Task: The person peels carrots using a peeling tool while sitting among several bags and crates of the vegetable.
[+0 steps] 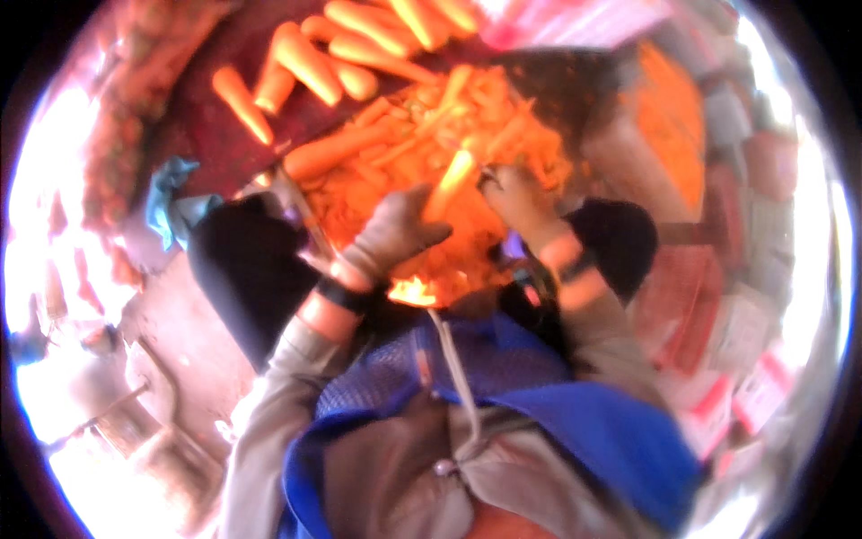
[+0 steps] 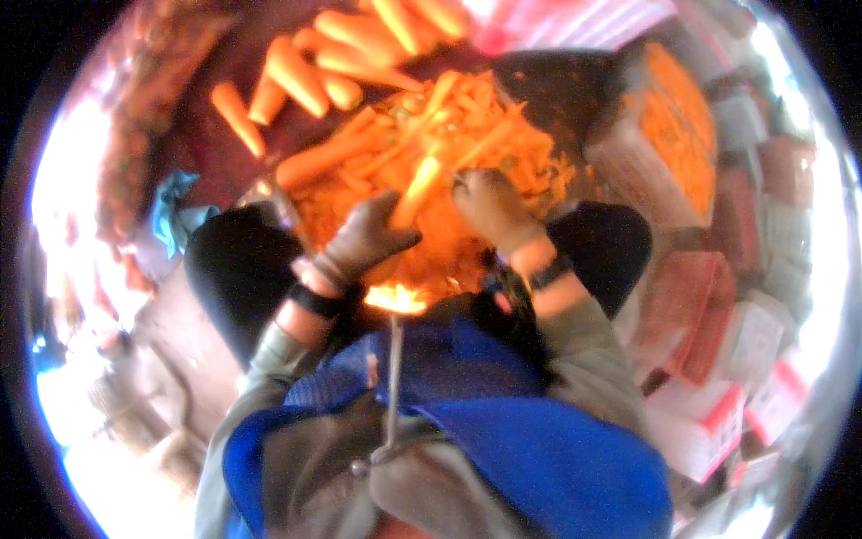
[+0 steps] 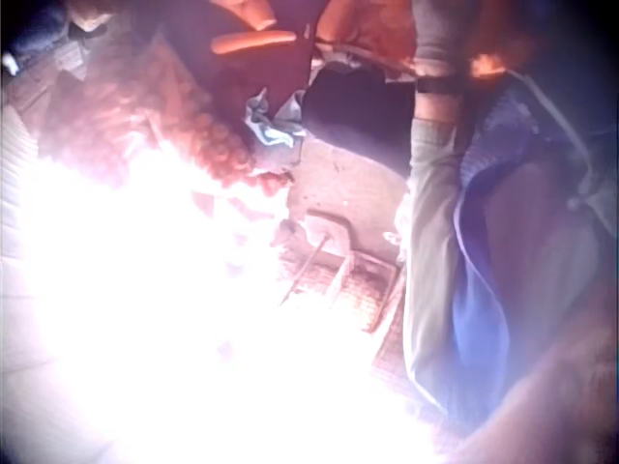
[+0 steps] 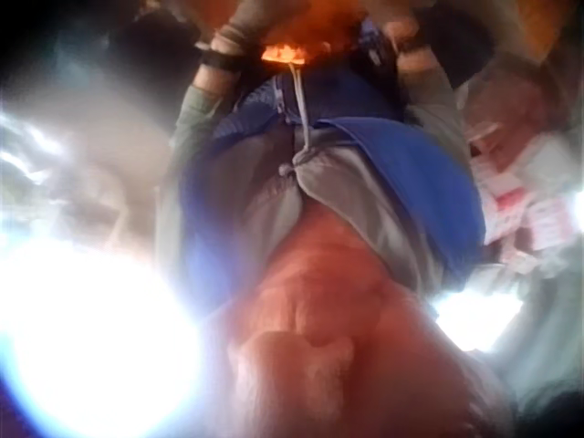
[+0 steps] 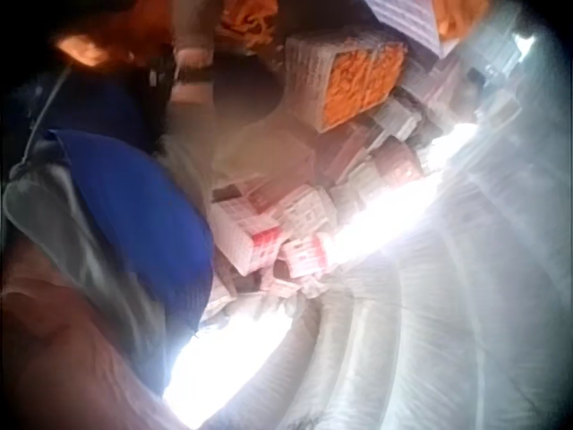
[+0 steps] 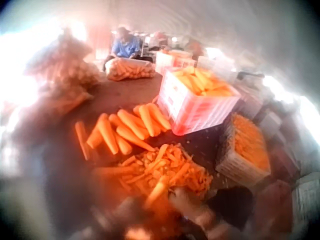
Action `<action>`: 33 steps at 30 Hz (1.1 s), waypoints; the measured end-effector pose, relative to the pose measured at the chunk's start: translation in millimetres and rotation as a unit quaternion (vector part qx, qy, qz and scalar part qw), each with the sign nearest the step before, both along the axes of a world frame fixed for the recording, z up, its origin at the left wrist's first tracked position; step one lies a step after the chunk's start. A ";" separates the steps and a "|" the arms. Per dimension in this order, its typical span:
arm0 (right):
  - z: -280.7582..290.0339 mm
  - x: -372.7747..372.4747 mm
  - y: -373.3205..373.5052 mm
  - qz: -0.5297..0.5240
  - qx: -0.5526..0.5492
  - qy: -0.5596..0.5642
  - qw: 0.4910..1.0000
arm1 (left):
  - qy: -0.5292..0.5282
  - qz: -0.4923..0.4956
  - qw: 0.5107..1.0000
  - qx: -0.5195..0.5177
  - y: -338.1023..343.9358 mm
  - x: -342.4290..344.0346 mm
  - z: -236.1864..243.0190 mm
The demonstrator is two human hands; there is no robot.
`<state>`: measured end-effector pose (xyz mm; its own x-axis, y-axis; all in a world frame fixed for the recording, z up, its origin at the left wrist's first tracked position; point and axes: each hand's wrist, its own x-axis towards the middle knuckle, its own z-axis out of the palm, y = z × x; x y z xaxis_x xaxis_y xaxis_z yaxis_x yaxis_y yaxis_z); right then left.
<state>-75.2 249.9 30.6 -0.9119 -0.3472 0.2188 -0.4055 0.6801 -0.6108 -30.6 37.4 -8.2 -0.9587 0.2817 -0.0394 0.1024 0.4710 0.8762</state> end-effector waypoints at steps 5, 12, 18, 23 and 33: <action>-51.0 -16.4 19.1 -0.032 0.106 -0.108 0.988 | 0.049 -0.013 0.998 -0.031 3.9 -0.1 2.0; -116.2 -36.8 55.5 0.016 0.127 -0.029 0.991 | -0.150 -0.120 0.967 0.170 18.8 24.1 67.0; -4.9 3.1 15.4 -0.025 -0.301 -0.349 0.887 | 0.084 -0.051 0.989 -0.113 15.7 31.5 51.6; 48.0 26.4 10.6 0.053 -0.227 -0.401 0.886 | 0.154 -0.090 0.958 -0.223 13.8 28.5 50.5; 76.8 41.2 -5.7 -0.003 -0.493 -0.336 0.803 | 0.368 0.181 0.908 -0.089 -4.4 38.6 91.1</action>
<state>-34.0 244.2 107.4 -0.9400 -0.3026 -0.1574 0.2421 -0.2666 -0.9329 8.0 33.0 82.9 -0.7719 -0.0053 0.6357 0.4395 0.7180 0.5397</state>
